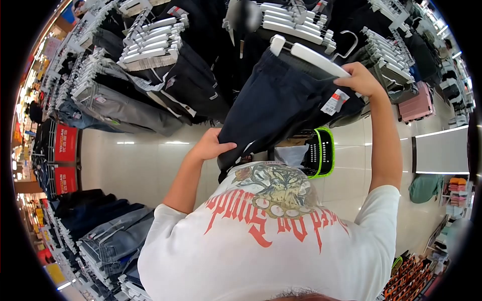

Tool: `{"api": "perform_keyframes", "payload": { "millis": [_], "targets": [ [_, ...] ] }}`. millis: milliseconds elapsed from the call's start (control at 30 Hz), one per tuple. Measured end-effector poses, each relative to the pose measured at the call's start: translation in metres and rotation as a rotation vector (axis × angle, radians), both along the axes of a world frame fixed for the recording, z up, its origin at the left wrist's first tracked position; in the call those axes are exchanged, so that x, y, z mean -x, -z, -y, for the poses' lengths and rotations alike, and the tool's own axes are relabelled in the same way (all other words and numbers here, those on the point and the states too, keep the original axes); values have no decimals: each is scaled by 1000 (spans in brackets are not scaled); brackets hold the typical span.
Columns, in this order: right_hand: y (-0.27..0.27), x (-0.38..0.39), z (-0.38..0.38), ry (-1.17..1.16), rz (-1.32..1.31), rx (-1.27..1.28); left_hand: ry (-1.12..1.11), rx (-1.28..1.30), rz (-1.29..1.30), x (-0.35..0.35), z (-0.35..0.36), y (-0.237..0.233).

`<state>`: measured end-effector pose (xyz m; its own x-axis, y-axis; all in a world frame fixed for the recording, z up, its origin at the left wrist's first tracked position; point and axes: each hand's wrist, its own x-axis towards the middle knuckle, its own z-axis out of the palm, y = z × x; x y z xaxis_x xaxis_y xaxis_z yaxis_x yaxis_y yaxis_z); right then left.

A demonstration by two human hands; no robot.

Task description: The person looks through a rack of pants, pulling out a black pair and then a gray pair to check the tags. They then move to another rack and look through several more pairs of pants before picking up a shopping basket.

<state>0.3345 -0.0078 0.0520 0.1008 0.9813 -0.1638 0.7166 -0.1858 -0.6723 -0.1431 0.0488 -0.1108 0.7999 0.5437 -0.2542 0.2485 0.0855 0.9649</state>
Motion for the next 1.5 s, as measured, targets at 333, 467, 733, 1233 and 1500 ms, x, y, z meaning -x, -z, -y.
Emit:
{"api": "perform_keyframes", "payload": {
  "millis": [333,467,733,1233,1500],
  "targets": [
    [13,-30,-6,185,-23,30,-166,311,78,36,5,16],
    [10,-34,-5,226,-39,28,20,179,-238,57,0,34],
    [17,-45,-11,240,50,-32,-264,393,-137,101,0,92],
    [3,-64,-2,230,171,-56,-257,257,-578,214,23,180],
    [6,-77,9,314,126,-131,-3,-135,-796,234,49,142]
  ]
}}
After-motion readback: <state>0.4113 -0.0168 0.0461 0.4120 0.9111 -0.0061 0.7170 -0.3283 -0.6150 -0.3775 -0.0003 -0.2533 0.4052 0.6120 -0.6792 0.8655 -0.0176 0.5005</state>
